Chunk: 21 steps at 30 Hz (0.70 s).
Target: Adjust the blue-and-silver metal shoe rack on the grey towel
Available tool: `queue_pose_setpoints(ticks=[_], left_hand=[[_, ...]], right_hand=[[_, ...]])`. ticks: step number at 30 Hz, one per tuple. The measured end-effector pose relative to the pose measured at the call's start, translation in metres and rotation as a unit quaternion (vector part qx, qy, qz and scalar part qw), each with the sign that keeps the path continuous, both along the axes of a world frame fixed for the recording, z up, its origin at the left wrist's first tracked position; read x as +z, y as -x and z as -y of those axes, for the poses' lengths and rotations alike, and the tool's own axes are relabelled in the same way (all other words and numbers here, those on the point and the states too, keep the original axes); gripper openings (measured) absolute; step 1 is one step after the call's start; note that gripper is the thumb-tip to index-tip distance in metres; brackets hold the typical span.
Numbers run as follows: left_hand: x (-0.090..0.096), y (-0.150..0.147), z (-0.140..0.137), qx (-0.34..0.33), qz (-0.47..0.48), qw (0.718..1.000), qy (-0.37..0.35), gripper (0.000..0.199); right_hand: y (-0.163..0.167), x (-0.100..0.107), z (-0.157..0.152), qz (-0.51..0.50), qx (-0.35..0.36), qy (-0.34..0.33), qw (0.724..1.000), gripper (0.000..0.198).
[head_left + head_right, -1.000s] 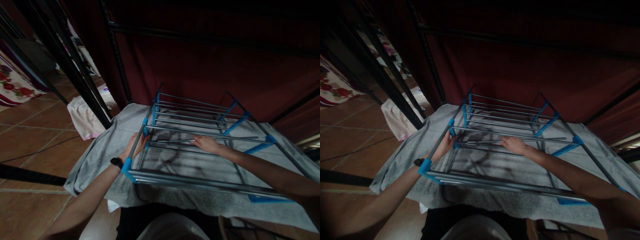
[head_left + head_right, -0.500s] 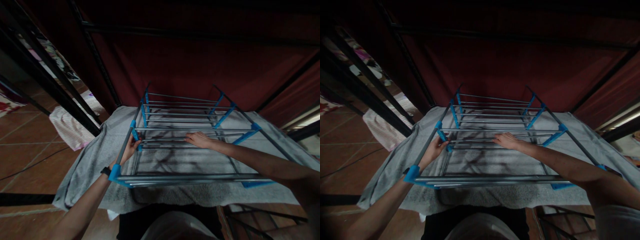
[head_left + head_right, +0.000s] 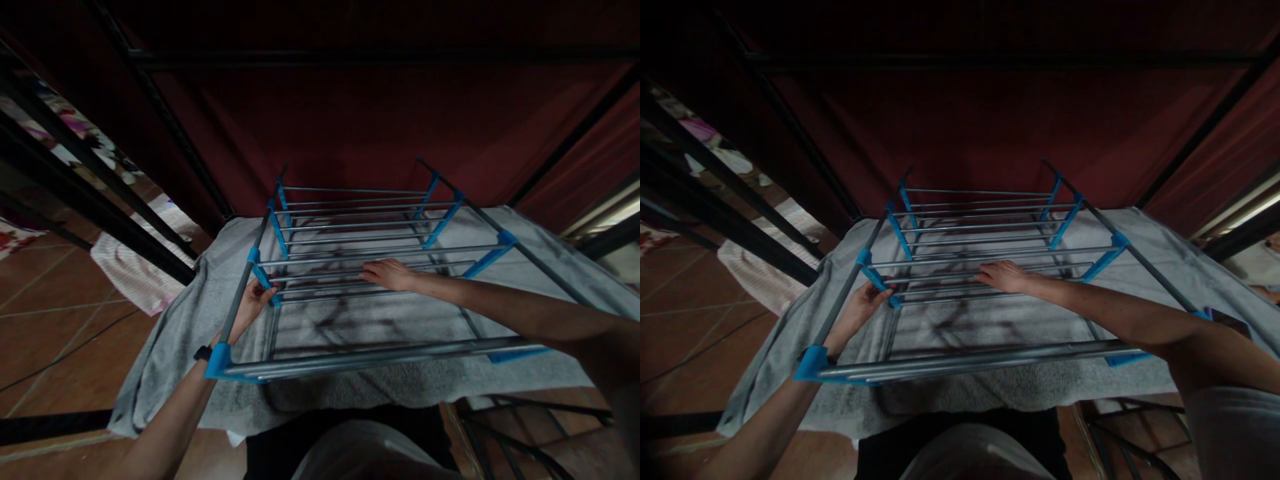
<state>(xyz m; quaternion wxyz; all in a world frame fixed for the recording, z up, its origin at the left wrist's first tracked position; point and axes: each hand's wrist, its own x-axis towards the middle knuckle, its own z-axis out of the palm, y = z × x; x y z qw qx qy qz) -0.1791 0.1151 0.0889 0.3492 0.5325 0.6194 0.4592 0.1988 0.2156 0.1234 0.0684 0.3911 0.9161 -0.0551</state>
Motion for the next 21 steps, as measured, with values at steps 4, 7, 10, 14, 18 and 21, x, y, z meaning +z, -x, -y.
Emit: queue_pose_setpoints(ticks=[4,7,10,14,18,21], left_hand=[[0.003,0.000,0.000,-0.003,-0.010,1.000,0.000,0.059],[0.002,0.001,-0.001,-0.005,-0.013,1.000,0.000,0.058],[-0.001,0.002,-0.002,-0.007,-0.025,1.000,-0.012,0.056],[-0.005,0.003,-0.004,-0.007,-0.047,0.999,-0.026,0.055],[-0.010,0.007,-0.007,-0.012,-0.062,0.998,-0.024,0.063],[-0.018,0.015,-0.008,-0.023,-0.107,0.993,-0.030,0.065]], right_hand=[[-0.001,-0.003,-0.001,-0.022,0.001,0.006,1.000,0.044],[-0.001,-0.002,0.001,-0.024,0.003,0.008,1.000,0.043],[0.002,0.002,0.002,-0.021,-0.001,0.017,1.000,0.042],[0.005,0.006,0.002,-0.021,-0.002,0.035,0.999,0.040],[0.006,0.008,0.001,-0.033,-0.012,0.044,0.998,0.040],[0.008,0.011,0.003,-0.043,-0.023,0.046,0.998,0.039]])
